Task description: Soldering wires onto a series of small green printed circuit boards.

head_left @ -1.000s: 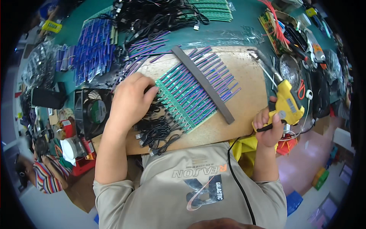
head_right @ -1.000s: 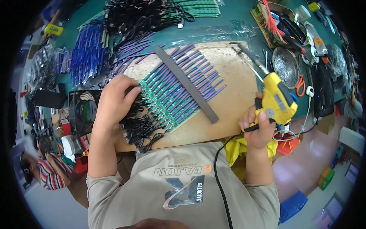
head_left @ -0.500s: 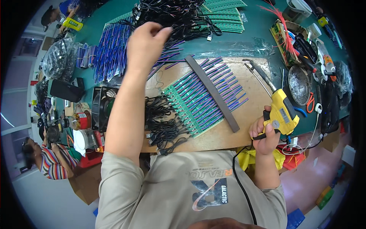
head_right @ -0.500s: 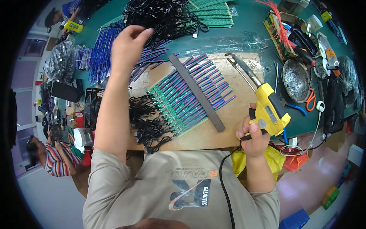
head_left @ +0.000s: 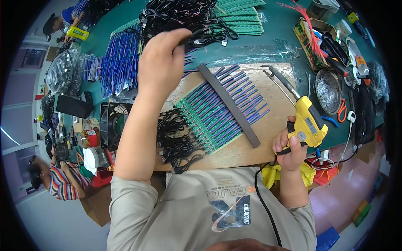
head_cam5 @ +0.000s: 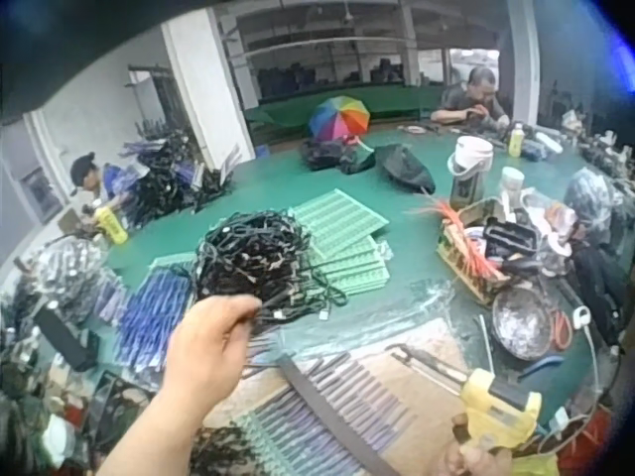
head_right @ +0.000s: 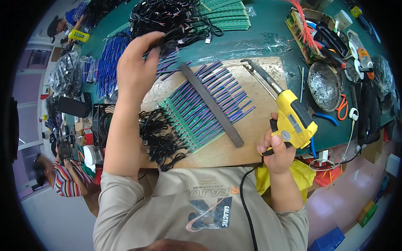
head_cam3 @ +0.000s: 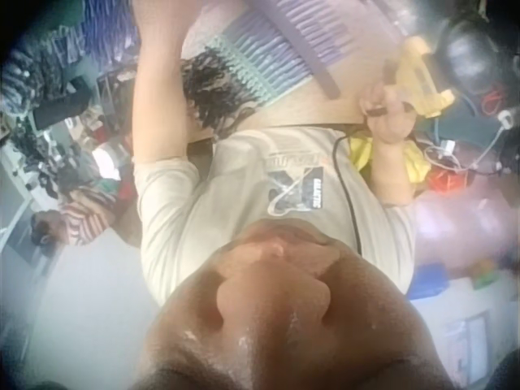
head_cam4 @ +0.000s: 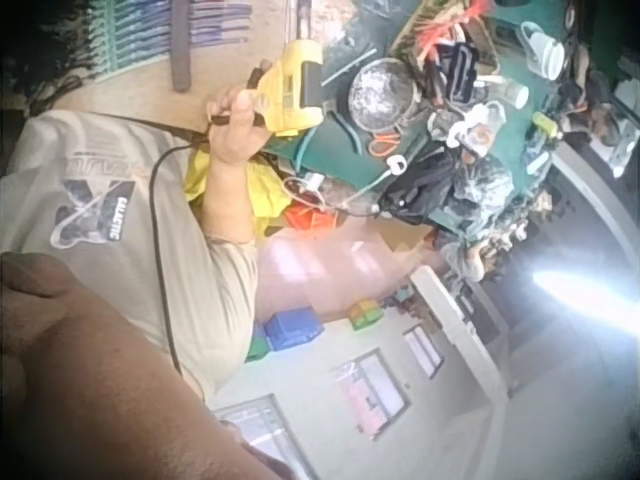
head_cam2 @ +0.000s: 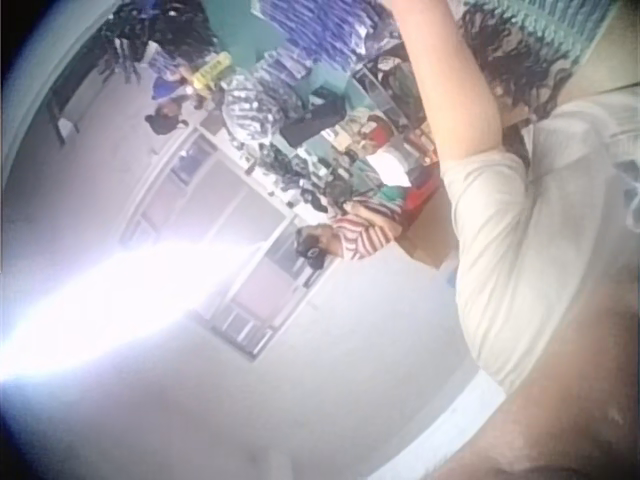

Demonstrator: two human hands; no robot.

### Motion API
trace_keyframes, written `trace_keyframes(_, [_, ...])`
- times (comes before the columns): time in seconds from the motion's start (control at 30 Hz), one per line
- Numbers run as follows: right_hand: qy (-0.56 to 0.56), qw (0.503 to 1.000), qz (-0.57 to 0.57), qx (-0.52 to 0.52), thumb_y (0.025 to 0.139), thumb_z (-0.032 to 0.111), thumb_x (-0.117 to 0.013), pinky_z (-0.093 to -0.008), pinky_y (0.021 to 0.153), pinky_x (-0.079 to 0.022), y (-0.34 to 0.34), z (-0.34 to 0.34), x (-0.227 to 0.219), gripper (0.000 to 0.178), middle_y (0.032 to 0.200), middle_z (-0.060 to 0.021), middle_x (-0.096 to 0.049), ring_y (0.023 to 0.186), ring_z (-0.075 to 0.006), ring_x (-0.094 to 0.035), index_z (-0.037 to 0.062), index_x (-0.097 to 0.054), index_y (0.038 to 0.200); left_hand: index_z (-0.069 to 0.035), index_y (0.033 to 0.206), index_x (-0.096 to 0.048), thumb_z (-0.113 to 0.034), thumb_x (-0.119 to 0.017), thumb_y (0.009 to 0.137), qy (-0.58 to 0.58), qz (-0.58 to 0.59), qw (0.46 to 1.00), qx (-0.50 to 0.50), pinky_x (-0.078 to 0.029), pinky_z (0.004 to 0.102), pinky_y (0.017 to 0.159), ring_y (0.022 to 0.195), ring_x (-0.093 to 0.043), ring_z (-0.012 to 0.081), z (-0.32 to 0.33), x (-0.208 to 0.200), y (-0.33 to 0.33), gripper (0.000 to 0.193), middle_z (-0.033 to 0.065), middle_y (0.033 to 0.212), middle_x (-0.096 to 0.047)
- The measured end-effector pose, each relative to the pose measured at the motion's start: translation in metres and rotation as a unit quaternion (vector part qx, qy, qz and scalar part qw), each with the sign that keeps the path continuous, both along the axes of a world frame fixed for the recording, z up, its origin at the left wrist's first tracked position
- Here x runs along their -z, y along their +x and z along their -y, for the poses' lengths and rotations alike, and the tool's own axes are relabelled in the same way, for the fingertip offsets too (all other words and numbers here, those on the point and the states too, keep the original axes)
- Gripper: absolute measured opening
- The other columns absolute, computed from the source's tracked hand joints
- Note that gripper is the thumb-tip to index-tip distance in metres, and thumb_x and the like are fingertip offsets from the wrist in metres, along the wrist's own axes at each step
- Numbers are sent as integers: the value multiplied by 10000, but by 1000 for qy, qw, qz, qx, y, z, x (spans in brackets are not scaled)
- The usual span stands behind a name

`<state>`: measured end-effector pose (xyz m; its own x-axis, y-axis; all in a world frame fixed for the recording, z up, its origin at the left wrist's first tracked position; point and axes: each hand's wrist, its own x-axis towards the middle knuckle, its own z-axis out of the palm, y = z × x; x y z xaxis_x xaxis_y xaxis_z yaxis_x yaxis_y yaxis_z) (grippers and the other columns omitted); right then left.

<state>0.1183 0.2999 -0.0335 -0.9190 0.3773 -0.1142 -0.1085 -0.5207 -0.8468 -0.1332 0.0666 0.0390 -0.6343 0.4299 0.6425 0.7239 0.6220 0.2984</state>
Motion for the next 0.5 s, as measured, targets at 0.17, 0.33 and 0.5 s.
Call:
trace_keyframes(0.17, [3,1000,11,-7,875,229,-623,-282,496,-407,1,2,0,592,669,-31,-462,541,-121,-451,-50,-367,1330,-106,980,-668,13,-612,745,-130,-16,991,-24,-454,394,719,830,-601,270,49,15,48,270,59,855,-615])
trace_keyframes(0.33, [42,999,3,-16,901,271,-597,-275,490,-399,-1,3,2,588,673,-19,-451,517,-122,-453,-33,-366,1349,-52,939,-666,-19,-665,752,-129,101,983,-80,-484,378,780,890,-619,300,74,38,69,190,105,970,-651])
trace_keyframes(0.5, [51,998,2,-22,906,255,-588,-275,493,-397,-2,3,2,574,674,-21,-451,519,-125,-449,-38,-366,1347,-41,936,-652,-57,-673,767,-134,148,980,-23,-482,404,822,918,-619,316,76,36,62,172,114,955,-661])
